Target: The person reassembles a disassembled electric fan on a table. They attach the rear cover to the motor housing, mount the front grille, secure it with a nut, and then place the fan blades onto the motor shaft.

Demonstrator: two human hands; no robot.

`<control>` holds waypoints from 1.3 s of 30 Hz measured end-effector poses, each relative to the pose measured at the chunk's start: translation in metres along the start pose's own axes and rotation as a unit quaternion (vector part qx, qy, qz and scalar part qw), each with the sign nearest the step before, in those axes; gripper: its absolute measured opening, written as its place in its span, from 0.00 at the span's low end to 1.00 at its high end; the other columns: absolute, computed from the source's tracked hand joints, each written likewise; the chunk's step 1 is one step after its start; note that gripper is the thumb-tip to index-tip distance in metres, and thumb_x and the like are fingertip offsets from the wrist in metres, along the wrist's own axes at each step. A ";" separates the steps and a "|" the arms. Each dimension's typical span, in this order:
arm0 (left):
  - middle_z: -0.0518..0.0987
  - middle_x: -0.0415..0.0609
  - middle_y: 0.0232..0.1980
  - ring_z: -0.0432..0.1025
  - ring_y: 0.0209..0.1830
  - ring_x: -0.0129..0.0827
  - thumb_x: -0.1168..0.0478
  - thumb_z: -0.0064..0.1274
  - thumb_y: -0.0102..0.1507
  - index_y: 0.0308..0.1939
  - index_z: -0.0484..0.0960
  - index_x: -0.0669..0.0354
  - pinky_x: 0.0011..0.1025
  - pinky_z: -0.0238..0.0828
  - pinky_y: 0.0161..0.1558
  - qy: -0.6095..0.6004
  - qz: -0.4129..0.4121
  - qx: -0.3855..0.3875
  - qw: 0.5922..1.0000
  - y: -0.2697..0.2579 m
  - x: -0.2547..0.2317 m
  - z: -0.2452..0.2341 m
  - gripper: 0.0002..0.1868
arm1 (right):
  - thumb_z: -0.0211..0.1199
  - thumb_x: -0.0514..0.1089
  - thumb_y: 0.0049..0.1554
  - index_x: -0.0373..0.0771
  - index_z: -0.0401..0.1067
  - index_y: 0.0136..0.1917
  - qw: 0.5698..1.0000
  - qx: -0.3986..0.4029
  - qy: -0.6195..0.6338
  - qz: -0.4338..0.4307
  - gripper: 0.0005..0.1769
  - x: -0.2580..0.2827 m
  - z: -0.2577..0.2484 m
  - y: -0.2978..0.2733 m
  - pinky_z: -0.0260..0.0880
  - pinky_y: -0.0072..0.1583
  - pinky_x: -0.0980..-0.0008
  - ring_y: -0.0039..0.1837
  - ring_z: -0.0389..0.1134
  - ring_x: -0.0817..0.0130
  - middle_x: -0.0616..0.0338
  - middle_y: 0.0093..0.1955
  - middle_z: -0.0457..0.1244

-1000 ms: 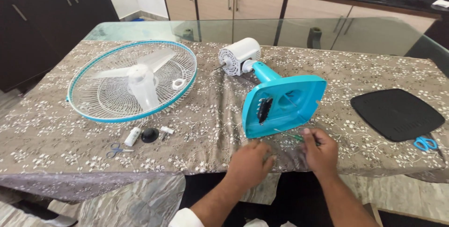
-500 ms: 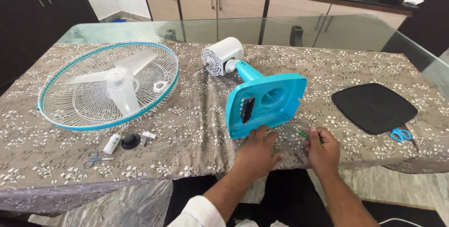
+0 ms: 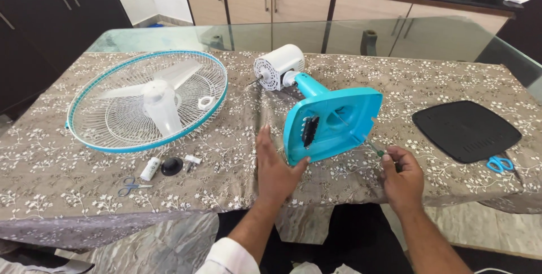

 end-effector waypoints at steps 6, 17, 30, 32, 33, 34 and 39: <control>0.83 0.53 0.52 0.79 0.52 0.47 0.45 0.74 0.46 0.71 0.66 0.55 0.40 0.72 0.56 -0.012 -0.177 0.165 0.970 0.017 0.002 0.003 0.53 | 0.57 0.39 0.65 0.37 0.72 0.67 0.995 0.017 -0.091 0.033 0.17 0.000 -0.004 -0.001 0.59 0.36 0.76 0.35 0.58 0.81 0.69 0.40 0.63; 0.86 0.52 0.41 0.82 0.42 0.45 0.42 0.68 0.52 0.55 0.83 0.53 0.43 0.76 0.49 0.001 -0.205 0.150 0.967 0.014 -0.001 0.002 0.32 | 0.53 0.42 0.68 0.37 0.69 0.62 0.997 0.001 -0.082 0.003 0.12 -0.011 -0.004 0.007 0.65 0.41 0.78 0.39 0.63 0.79 0.64 0.46 0.67; 0.85 0.58 0.41 0.80 0.44 0.52 0.40 0.66 0.55 0.53 0.83 0.57 0.48 0.74 0.51 0.040 -0.150 0.142 0.978 0.014 0.005 0.007 0.32 | 0.68 0.42 0.54 0.40 0.81 0.54 0.929 0.107 -0.320 -0.153 0.14 0.055 0.071 -0.046 0.71 0.41 0.68 0.36 0.73 0.71 0.54 0.41 0.73; 0.85 0.58 0.41 0.80 0.45 0.52 0.40 0.65 0.55 0.52 0.83 0.58 0.48 0.74 0.51 0.037 -0.147 0.140 0.978 0.013 0.005 0.007 0.31 | 0.68 0.42 0.54 0.40 0.81 0.53 0.925 0.107 -0.325 -0.166 0.13 0.064 0.082 -0.055 0.72 0.41 0.68 0.36 0.74 0.69 0.53 0.38 0.72; 0.84 0.58 0.41 0.79 0.44 0.53 0.40 0.65 0.55 0.52 0.83 0.58 0.48 0.74 0.51 0.035 -0.143 0.137 0.980 0.013 0.005 0.007 0.31 | 0.68 0.43 0.54 0.40 0.81 0.52 0.923 0.107 -0.327 -0.173 0.13 0.067 0.085 -0.058 0.72 0.41 0.68 0.36 0.75 0.68 0.53 0.37 0.72; 0.84 0.58 0.41 0.79 0.44 0.53 0.40 0.65 0.55 0.52 0.83 0.58 0.48 0.73 0.50 0.034 -0.138 0.134 0.981 0.013 0.005 0.007 0.31 | 0.68 0.42 0.54 0.40 0.81 0.52 0.919 0.103 -0.332 -0.186 0.13 0.070 0.088 -0.060 0.72 0.41 0.68 0.36 0.75 0.67 0.53 0.36 0.72; 0.83 0.59 0.40 0.79 0.43 0.54 0.39 0.64 0.55 0.49 0.83 0.59 0.49 0.73 0.50 0.037 -0.136 0.137 0.980 0.011 0.008 0.009 0.30 | 0.68 0.42 0.53 0.39 0.81 0.51 0.908 0.095 -0.355 -0.200 0.12 0.075 0.093 -0.062 0.72 0.40 0.66 0.35 0.74 0.64 0.51 0.35 0.71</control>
Point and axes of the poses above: each hand's wrist, its own y-axis towards the middle knuckle, its own z-axis out of the palm, x = y × z, the point moved 2 cm from there along y, towards the middle knuckle
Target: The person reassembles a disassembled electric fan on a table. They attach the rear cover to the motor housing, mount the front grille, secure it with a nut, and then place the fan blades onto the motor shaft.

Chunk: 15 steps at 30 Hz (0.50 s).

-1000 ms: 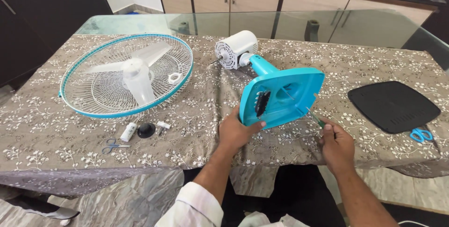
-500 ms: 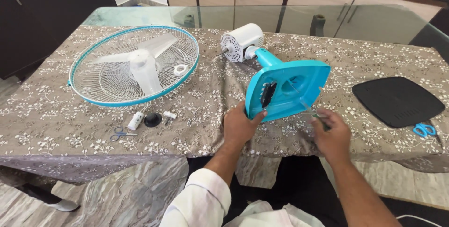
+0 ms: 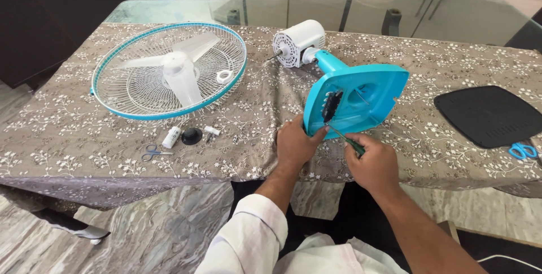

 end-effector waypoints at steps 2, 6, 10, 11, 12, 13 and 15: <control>0.83 0.60 0.40 0.78 0.44 0.54 0.38 0.64 0.56 0.48 0.83 0.59 0.50 0.73 0.50 0.001 0.007 -0.003 1.000 0.000 0.001 0.000 0.30 | 0.68 0.43 0.54 0.41 0.81 0.51 0.999 0.015 -0.015 0.029 0.11 0.000 0.001 0.001 0.72 0.40 0.65 0.35 0.75 0.62 0.51 0.34 0.71; 0.83 0.60 0.40 0.78 0.44 0.54 0.38 0.64 0.56 0.48 0.82 0.60 0.50 0.72 0.51 0.009 0.007 0.002 1.000 0.001 0.002 0.001 0.30 | 0.68 0.43 0.53 0.42 0.82 0.52 0.999 0.017 -0.038 -0.008 0.12 0.003 -0.001 0.002 0.73 0.43 0.62 0.39 0.75 0.57 0.51 0.38 0.71; 0.83 0.60 0.39 0.78 0.44 0.54 0.39 0.64 0.55 0.49 0.83 0.59 0.50 0.73 0.50 -0.003 0.001 -0.003 1.000 0.000 0.002 0.001 0.30 | 0.68 0.43 0.53 0.43 0.81 0.52 0.993 -0.010 -0.081 -0.091 0.13 0.009 -0.005 0.003 0.73 0.45 0.57 0.43 0.74 0.52 0.50 0.44 0.71; 0.83 0.59 0.39 0.78 0.44 0.54 0.39 0.64 0.55 0.49 0.83 0.59 0.50 0.73 0.50 -0.002 -0.001 0.003 1.000 -0.001 0.002 0.001 0.30 | 0.67 0.43 0.52 0.43 0.81 0.51 0.991 -0.011 -0.088 -0.097 0.12 0.011 -0.006 0.003 0.74 0.45 0.57 0.43 0.74 0.52 0.51 0.45 0.71; 0.83 0.59 0.39 0.78 0.44 0.54 0.39 0.64 0.56 0.48 0.83 0.59 0.50 0.73 0.50 0.000 -0.002 0.007 1.000 0.000 0.002 0.001 0.29 | 0.67 0.43 0.52 0.43 0.81 0.51 0.990 -0.012 -0.094 -0.104 0.12 0.013 -0.006 0.005 0.74 0.45 0.57 0.43 0.73 0.52 0.51 0.45 0.72; 0.83 0.59 0.39 0.79 0.44 0.54 0.39 0.64 0.56 0.48 0.82 0.59 0.50 0.73 0.50 0.001 -0.004 0.012 1.000 0.001 0.002 0.000 0.29 | 0.67 0.44 0.53 0.44 0.81 0.51 0.988 0.005 -0.115 -0.100 0.12 0.014 -0.006 0.006 0.74 0.45 0.56 0.42 0.73 0.51 0.51 0.45 0.72; 0.83 0.59 0.38 0.79 0.43 0.53 0.39 0.64 0.57 0.47 0.82 0.59 0.49 0.73 0.49 0.006 0.009 0.007 1.000 0.002 0.002 0.000 0.28 | 0.65 0.45 0.54 0.44 0.81 0.52 0.983 0.040 -0.155 -0.090 0.12 0.017 -0.005 0.007 0.73 0.44 0.54 0.41 0.73 0.50 0.51 0.43 0.72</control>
Point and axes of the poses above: each hand's wrist, its own y-axis towards the middle knuckle, its own z-axis out of the palm, x = y × z, the point moved 2 cm from there along y, towards the middle knuckle
